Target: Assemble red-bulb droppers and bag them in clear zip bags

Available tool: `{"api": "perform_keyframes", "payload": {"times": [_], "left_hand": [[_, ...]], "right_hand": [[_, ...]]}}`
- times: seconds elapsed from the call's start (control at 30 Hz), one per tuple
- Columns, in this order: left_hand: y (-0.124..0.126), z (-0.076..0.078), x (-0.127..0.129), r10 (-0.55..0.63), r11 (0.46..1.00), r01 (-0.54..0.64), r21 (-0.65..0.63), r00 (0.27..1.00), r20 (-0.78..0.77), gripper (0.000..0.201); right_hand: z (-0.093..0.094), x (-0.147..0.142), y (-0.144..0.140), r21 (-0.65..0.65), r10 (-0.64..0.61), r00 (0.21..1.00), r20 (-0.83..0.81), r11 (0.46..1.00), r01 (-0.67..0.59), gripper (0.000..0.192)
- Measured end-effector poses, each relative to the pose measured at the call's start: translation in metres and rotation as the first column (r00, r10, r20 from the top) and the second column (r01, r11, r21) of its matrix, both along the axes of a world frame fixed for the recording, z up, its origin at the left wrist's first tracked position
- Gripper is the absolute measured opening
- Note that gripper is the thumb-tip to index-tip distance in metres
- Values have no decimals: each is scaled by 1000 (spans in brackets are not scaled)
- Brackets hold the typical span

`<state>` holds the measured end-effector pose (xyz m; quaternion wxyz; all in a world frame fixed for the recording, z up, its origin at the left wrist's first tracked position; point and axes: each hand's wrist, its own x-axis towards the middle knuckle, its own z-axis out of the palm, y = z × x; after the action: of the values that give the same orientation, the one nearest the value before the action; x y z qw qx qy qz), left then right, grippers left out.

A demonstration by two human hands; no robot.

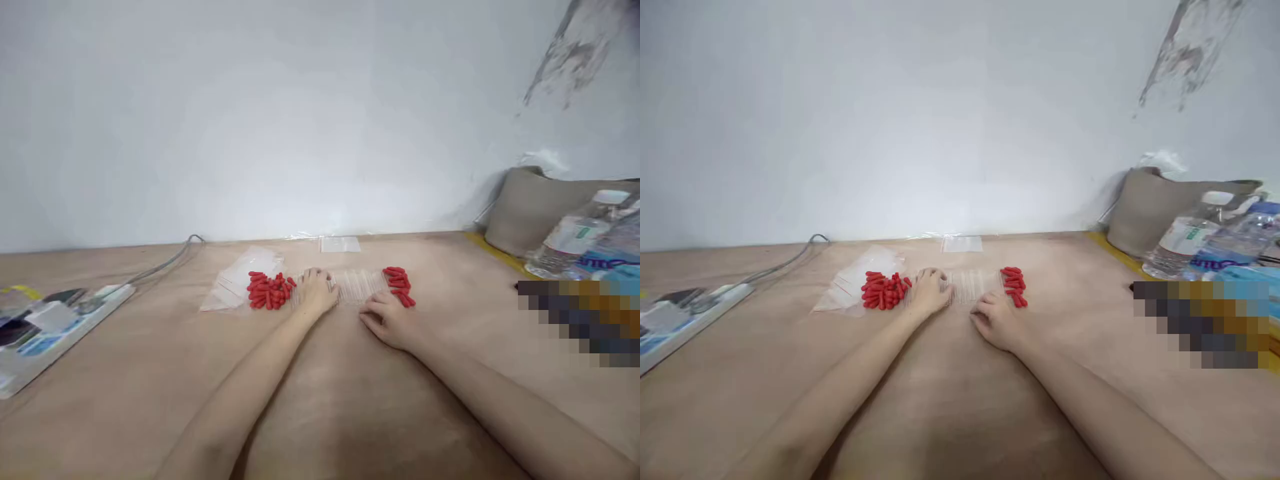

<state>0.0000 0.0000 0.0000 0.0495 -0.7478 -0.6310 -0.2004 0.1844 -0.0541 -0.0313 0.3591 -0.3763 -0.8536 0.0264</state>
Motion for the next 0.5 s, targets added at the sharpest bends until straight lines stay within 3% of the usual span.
{"api": "perform_keyframes", "payload": {"times": [0.5], "left_hand": [[15,-3,32,56,998,-56,34,998,-13,29]], "right_hand": [[2,-2,-3,-4,-27,1000,13,1000,27,12]]}}
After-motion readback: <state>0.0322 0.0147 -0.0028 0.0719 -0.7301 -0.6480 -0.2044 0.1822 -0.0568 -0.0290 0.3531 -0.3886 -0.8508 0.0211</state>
